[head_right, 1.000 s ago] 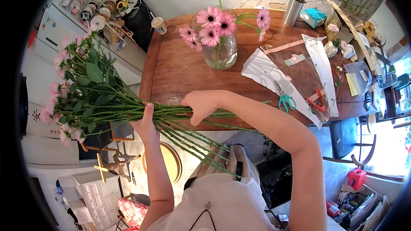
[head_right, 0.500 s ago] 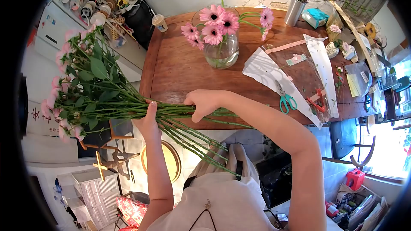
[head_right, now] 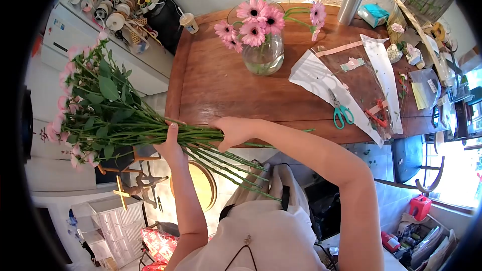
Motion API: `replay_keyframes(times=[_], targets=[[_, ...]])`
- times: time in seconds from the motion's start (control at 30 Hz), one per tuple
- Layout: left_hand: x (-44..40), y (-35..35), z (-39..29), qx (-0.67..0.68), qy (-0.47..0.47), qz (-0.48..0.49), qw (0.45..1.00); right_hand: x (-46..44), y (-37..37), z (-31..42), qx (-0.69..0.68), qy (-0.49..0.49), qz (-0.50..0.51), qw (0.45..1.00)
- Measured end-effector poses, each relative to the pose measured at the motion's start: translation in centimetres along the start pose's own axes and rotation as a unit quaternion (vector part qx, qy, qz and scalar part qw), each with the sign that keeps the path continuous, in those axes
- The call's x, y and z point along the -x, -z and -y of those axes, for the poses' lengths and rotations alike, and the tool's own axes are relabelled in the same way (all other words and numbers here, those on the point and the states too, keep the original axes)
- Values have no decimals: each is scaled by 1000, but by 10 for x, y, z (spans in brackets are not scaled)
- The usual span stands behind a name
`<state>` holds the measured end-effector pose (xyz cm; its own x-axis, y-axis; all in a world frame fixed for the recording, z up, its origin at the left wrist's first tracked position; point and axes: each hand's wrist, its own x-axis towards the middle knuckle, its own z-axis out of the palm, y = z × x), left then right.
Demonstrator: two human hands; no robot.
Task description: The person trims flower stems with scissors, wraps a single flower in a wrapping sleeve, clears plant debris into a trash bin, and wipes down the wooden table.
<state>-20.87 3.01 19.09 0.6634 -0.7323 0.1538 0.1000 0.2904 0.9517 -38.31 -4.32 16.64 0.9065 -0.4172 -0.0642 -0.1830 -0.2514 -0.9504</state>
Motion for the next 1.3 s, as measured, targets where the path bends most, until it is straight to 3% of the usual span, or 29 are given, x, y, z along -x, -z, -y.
replay_keyframes(times=[0.13,0.23,0.43,0.63,0.73,1.3], targets=[[-5,16,10,-22,-29,22,999,-7,-5,2,-16,-25,69,997],[-3,17,9,-3,-19,24,1000,-15,-13,-13,-61,-26,67,996],[-2,23,13,-35,-80,78,993,-17,-5,-4,-173,-133,153,964],[3,13,-2,-11,-85,114,990,-24,-6,-6,-172,-138,183,958],[2,18,-2,-15,-93,132,987,-21,-7,-1,-278,-172,215,920],[7,27,11,9,-81,117,990,-28,-14,-13,-276,-152,266,911]])
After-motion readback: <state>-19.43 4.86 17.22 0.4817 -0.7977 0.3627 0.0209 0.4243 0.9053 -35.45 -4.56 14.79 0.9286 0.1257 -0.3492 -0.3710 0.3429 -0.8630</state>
